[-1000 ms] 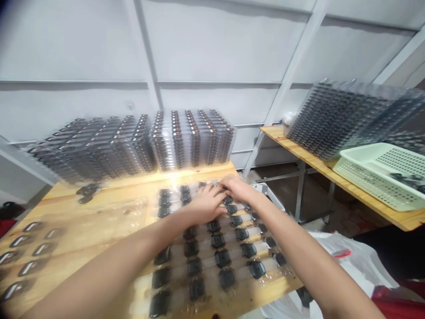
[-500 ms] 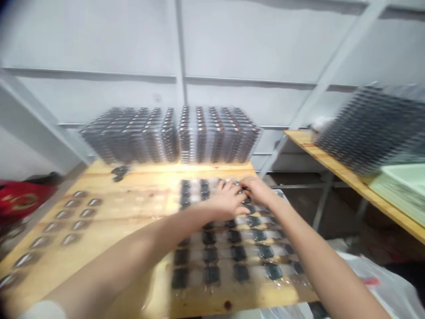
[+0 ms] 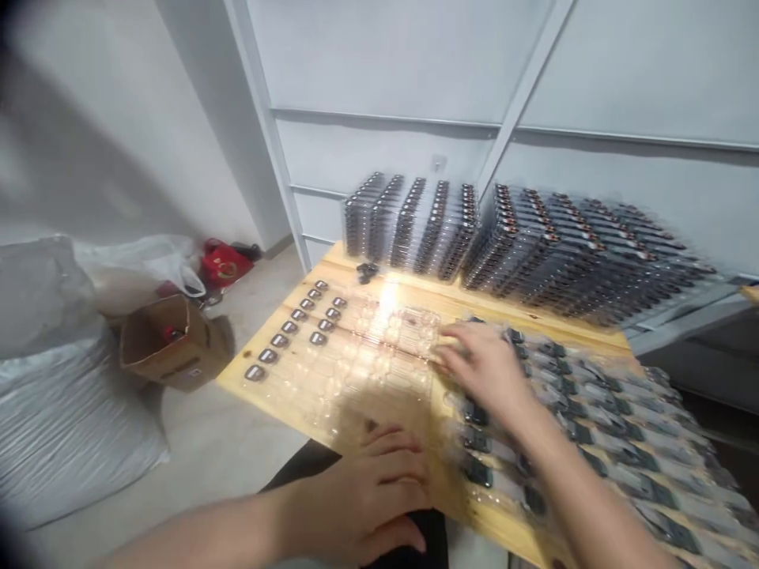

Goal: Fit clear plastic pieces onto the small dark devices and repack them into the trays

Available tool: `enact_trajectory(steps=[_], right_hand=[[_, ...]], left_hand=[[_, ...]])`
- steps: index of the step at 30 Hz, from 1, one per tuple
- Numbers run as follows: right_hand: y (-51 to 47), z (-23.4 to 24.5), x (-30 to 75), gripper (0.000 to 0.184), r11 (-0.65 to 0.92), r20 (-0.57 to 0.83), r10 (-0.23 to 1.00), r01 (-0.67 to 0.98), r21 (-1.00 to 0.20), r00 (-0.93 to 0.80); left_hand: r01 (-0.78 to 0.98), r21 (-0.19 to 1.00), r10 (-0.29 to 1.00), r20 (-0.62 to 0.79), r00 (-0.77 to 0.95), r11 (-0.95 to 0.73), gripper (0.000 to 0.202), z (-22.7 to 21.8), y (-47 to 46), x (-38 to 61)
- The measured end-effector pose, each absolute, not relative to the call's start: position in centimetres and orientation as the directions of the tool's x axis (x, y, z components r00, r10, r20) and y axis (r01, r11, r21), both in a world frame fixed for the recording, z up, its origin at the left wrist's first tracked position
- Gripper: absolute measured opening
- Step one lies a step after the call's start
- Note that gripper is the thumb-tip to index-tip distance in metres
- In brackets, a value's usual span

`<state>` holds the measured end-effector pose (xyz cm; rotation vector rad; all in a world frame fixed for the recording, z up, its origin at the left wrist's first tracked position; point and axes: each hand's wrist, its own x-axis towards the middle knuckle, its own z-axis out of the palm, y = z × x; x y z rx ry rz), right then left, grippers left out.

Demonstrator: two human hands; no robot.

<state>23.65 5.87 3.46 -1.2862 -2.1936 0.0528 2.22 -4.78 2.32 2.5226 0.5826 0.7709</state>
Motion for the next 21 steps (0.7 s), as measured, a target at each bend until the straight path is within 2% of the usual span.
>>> enact_trajectory(steps=[3, 5, 8, 12, 21], right_hand=[[6.8, 1.7, 13.3, 0.02, 0.576, 0.373, 0.814, 0.702, -0.418, -0.446], [7.5, 0.5, 8.2, 0.023, 0.545, 0.277, 0.839, 0.714, -0.44, -0.469], [8.3, -0.8, 3.7, 0.028, 0.461, 0.15, 0.886, 0.807, -0.368, -0.438], [8.7, -1.7, 1.4, 0.023, 0.412, 0.071, 0.91, 0.867, -0.282, -0.409], [8.9, -2.3, -0.1, 0.024, 0.328, 0.01, 0.944, 0.929, -0.173, -0.331]], left_hand=[[0.287, 0.621, 0.623, 0.429, 0.654, -0.729, 0.021, 1.4, -6.4, -2.7], [0.287, 0.68, 0.682, 0.427, 0.593, -0.675, 0.019, 0.8, -7.1, -5.4], [0.284, 0.75, 0.758, 0.413, 0.504, -0.597, 0.018, -0.1, -7.8, -8.6], [0.333, 0.797, 0.825, 0.329, 0.459, -0.504, 0.019, -0.9, -8.3, -11.0], [0.285, 0.823, 0.84, 0.362, 0.404, -0.491, 0.017, -1.6, -7.8, -12.4]])
